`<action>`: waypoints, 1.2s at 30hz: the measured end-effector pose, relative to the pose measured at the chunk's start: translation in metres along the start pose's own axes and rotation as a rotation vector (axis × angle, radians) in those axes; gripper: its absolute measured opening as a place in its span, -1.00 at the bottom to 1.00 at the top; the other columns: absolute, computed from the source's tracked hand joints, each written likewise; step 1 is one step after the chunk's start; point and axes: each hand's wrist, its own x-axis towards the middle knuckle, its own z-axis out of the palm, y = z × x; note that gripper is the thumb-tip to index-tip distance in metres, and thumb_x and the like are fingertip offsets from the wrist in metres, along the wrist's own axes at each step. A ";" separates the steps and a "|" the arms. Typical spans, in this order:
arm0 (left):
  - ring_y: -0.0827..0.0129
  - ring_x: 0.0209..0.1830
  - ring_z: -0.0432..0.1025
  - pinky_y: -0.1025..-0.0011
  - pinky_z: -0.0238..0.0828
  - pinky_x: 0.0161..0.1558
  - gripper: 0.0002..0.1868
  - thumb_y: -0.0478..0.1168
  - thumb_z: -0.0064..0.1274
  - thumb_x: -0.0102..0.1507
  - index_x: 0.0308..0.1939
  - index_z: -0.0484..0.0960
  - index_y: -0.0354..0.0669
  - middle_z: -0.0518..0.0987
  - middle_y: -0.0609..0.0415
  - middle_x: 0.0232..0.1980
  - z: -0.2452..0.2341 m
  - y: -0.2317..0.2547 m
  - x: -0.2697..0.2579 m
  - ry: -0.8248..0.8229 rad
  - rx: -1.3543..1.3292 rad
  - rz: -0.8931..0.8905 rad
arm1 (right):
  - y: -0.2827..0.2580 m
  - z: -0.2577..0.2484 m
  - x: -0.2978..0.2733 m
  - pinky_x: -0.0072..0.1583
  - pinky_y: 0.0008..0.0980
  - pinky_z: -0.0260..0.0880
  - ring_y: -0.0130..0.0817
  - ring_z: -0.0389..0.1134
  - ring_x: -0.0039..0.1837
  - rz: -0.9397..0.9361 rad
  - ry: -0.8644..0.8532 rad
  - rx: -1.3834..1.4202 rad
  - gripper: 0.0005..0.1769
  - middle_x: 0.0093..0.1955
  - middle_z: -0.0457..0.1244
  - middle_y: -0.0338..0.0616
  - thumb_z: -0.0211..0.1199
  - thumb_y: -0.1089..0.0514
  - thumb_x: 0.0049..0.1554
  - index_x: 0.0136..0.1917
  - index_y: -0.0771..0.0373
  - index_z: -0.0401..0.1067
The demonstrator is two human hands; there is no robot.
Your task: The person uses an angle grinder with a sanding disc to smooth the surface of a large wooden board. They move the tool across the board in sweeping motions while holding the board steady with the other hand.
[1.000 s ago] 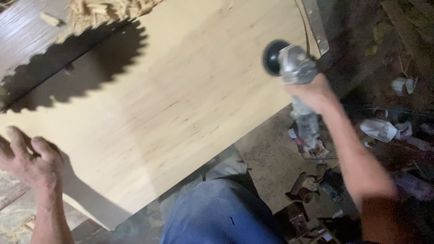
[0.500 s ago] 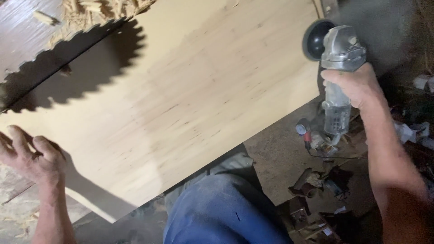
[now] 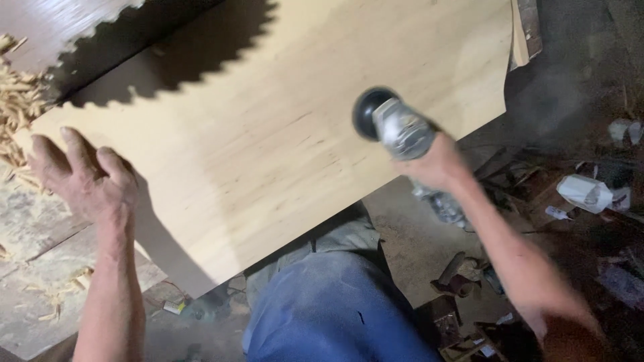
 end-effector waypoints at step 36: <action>-0.35 -0.09 0.33 -0.08 0.22 -0.12 -0.62 -0.42 -0.05 0.43 0.30 0.49 -0.62 0.44 -0.55 0.12 -0.037 0.039 0.023 -0.061 -0.047 -0.033 | 0.063 0.011 0.009 -0.27 -0.40 0.50 -0.33 0.41 -0.28 0.007 -0.005 -0.062 -0.30 0.05 0.43 -0.01 0.50 0.14 -0.06 0.33 0.23 0.39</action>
